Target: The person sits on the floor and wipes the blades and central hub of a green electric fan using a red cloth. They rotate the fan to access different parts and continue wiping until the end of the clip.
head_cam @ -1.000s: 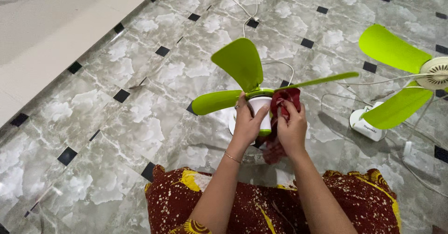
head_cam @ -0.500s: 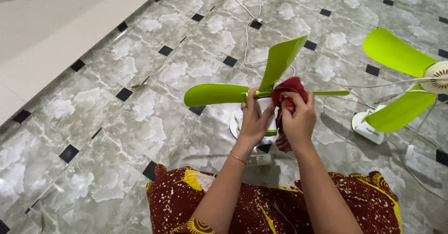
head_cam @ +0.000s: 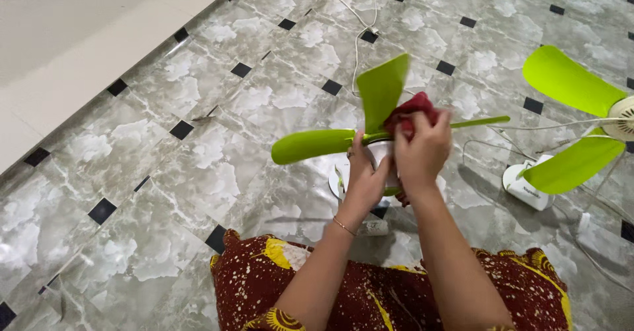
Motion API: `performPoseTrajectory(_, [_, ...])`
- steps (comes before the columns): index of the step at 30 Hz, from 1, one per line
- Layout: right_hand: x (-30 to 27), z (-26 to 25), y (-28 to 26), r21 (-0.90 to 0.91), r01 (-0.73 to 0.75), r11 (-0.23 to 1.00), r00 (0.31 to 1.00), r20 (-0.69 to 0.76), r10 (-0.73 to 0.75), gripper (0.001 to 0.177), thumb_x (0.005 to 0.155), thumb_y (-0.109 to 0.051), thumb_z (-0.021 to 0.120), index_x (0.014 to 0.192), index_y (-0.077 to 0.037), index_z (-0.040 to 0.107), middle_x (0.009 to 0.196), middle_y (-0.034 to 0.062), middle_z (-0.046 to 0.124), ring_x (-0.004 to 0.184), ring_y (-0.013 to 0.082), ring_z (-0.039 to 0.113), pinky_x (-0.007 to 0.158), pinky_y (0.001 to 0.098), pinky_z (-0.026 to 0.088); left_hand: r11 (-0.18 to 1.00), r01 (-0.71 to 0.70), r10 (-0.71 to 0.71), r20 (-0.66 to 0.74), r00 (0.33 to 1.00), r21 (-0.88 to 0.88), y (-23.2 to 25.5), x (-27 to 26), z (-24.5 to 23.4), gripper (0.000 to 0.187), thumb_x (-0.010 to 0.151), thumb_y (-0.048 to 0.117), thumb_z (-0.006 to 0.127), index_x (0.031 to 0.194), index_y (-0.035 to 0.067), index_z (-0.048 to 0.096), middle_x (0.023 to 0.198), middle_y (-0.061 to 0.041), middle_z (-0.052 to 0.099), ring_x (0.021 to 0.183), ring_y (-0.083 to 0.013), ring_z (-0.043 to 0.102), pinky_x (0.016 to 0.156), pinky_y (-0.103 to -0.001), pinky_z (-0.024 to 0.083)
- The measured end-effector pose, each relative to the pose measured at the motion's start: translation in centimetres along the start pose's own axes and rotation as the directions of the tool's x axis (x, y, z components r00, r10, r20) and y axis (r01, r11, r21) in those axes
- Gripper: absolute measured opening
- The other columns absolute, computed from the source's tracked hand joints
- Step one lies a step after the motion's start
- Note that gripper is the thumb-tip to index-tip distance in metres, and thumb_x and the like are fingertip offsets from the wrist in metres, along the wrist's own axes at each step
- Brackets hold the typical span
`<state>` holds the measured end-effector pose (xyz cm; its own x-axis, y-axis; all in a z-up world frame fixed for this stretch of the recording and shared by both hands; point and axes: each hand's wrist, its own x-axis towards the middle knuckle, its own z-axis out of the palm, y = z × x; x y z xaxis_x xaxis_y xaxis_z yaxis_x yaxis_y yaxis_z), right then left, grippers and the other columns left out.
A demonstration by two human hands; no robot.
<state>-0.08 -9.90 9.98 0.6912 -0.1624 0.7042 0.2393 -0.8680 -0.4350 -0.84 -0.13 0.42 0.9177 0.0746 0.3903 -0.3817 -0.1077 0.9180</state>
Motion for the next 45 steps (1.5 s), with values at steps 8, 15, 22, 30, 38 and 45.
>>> performPoseTrajectory(8, [0.0,-1.0,-1.5,0.051,0.246,0.968,0.959,0.131,-0.251,0.023,0.08,-0.018,0.081,0.101,-0.01,0.076,0.118,0.0174,0.058,0.106,0.0399,0.059,0.087,0.0506,0.046,0.993,0.05,-0.042,-0.073,0.996,0.104,0.2,-0.9,0.3,0.086,0.093,0.02,0.072,0.151,-0.017,0.018,0.15,-0.039,0.035,0.139,-0.0492,0.037,0.117,-0.048,0.028])
performPoseTrajectory(15, [-0.6,-1.4,-0.9,0.188,0.312,0.931,0.928,0.148,-0.341,0.031,0.074,-0.019,0.084,0.103,-0.013,0.075,0.12,0.0139,0.061,0.108,0.0371,0.061,0.09,0.0486,0.048,0.978,0.21,-0.21,-0.097,0.973,-0.01,2.6,-3.6,-0.3,0.081,0.093,0.023,0.067,0.147,-0.017,0.021,0.144,-0.035,0.041,0.136,-0.0443,0.044,0.117,-0.046,0.032])
performPoseTrajectory(22, [0.7,-0.5,-0.7,0.341,0.143,0.929,0.928,0.281,-0.246,0.033,0.081,-0.016,0.081,0.113,-0.011,0.074,0.125,0.0154,0.06,0.11,0.0379,0.063,0.094,0.0468,0.052,0.94,0.176,-0.168,-0.052,0.984,0.292,2.2,-2.2,-4.2,0.081,0.096,0.032,0.071,0.153,-0.01,0.031,0.139,-0.038,0.042,0.132,-0.0478,0.041,0.113,-0.049,0.035])
performPoseTrajectory(30, [0.4,-1.6,-4.1,0.019,0.266,0.964,0.892,0.376,-0.253,0.04,0.065,-0.014,0.085,0.104,-0.011,0.076,0.12,0.0175,0.062,0.103,0.0398,0.062,0.082,0.0513,0.048,0.987,0.11,-0.115,-0.041,0.993,-0.116,4.5,2.1,-9.0,0.052,0.102,0.041,0.06,0.132,-0.002,0.065,0.13,-0.015,0.071,0.117,-0.0242,0.067,0.103,-0.034,0.051])
performPoseTrajectory(38, [-3.1,-1.9,-9.5,0.271,-0.146,0.952,0.867,0.499,-0.009,0.026,0.077,-0.003,0.069,0.103,-0.006,0.068,0.119,0.0158,0.061,0.101,0.035,0.066,0.089,0.0447,0.054,0.841,0.018,0.004,0.039,0.999,-0.541,0.7,1.8,-8.5,0.072,0.105,0.057,0.051,0.15,0.001,0.049,0.149,-0.011,0.056,0.13,-0.0198,0.059,0.112,-0.036,0.048])
performPoseTrajectory(45, [-5.1,0.6,-10.2,0.438,0.031,0.898,0.971,0.199,-0.131,0.067,0.082,0.002,0.068,0.146,-0.006,0.049,0.132,0.022,0.054,0.118,0.0455,0.059,0.101,0.0491,0.049,0.571,0.205,-0.087,0.19,0.978,-0.795,-2.7,-0.7,-9.7,0.09,0.094,0.07,0.05,0.154,0.004,0.043,0.148,-0.011,0.053,0.133,-0.023,0.054,0.113,-0.04,0.045])
